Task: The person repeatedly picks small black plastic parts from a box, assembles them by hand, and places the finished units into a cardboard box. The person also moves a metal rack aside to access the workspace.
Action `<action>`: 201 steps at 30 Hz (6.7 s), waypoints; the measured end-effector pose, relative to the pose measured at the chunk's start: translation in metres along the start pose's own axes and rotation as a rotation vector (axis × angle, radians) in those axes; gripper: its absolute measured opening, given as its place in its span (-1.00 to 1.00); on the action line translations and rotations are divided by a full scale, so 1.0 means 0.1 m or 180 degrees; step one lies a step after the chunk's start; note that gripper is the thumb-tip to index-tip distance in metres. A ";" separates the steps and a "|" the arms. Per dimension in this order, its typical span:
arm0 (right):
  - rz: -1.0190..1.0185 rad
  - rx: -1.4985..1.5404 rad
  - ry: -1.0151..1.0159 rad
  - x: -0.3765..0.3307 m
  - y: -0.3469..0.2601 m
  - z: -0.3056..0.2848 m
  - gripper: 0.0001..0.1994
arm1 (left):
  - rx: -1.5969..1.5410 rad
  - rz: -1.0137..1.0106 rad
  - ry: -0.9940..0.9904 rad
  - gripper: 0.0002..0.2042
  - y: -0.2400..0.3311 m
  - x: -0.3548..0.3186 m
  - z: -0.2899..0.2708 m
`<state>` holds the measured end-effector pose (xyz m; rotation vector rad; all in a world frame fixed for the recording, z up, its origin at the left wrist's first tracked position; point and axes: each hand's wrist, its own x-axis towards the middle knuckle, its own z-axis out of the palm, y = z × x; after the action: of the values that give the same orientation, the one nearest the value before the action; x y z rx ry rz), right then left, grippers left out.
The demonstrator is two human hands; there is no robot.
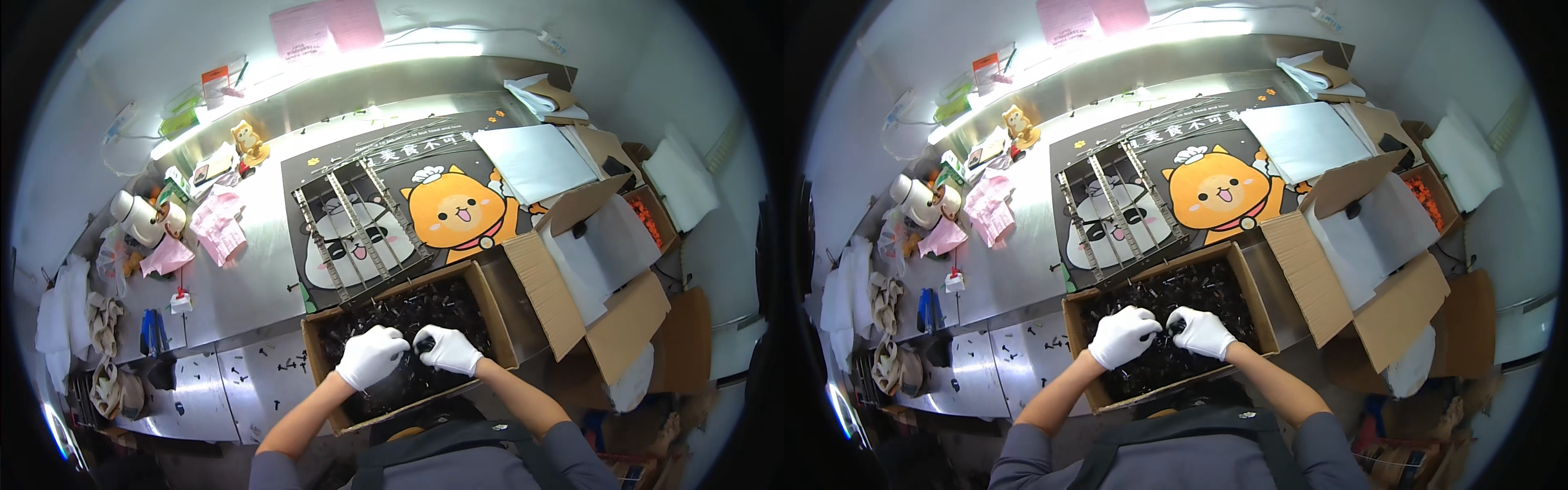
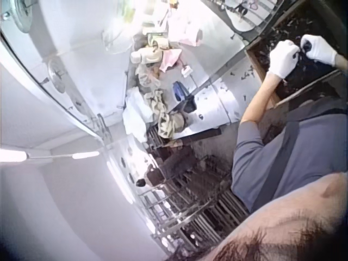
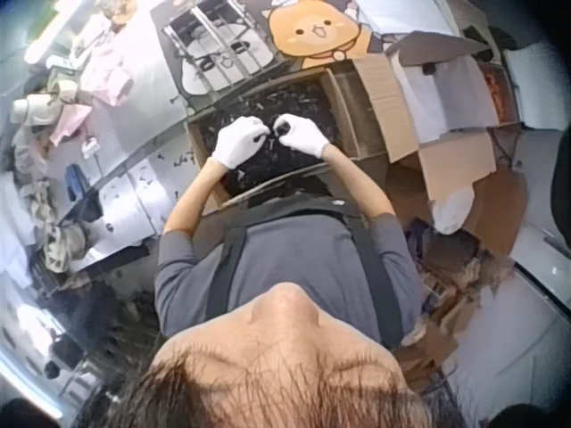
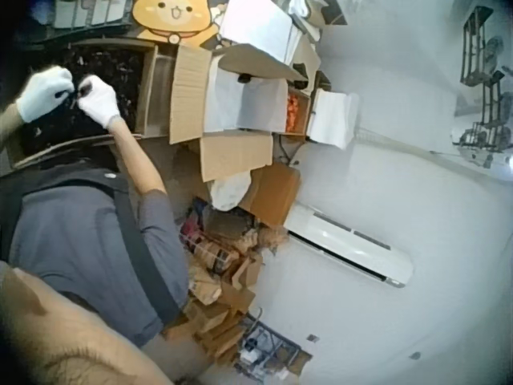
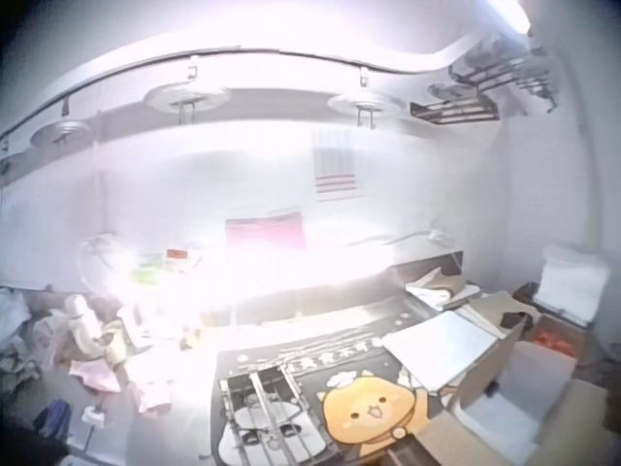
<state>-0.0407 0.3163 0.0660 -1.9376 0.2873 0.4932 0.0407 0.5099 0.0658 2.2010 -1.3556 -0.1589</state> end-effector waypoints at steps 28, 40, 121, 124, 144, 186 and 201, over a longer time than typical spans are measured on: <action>0.0650 -0.1807 0.2303 -0.94 2.22 -4.48 -0.64 | -0.3556 -0.0641 -0.0864 -0.72 2.32 3.99 0.95; 0.0247 -0.1139 0.2942 0.07 3.24 -4.31 -0.37 | -0.1455 -0.1267 -0.1244 -0.56 1.59 5.12 3.72; 0.0068 0.1811 -0.0034 1.89 -1.06 -0.16 -0.83 | -0.3658 -0.2256 0.3279 -0.74 0.18 -0.59 0.07; -0.0152 0.1816 -0.0470 1.12 -0.96 -0.36 -0.73 | -0.4170 -0.1927 0.2716 -0.43 -0.13 -0.55 -0.23; -0.2066 0.0172 0.2255 -1.01 -0.43 -0.88 -0.91 | 0.0596 -0.1063 0.1514 0.02 0.60 0.38 -0.44; -0.3982 -0.1067 0.2424 0.97 -1.99 -2.43 -0.77 | 0.1149 -0.1524 0.0678 -0.30 0.72 0.60 0.02; 0.0032 -0.2690 -0.1018 3.56 -0.78 -2.79 -0.65 | 0.1117 -0.5660 0.2652 -0.12 2.05 -1.46 0.20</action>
<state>0.3644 0.1019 0.0612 -2.6089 -0.1547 1.0355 -0.1993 0.5564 0.1265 2.5201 1.2172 0.3582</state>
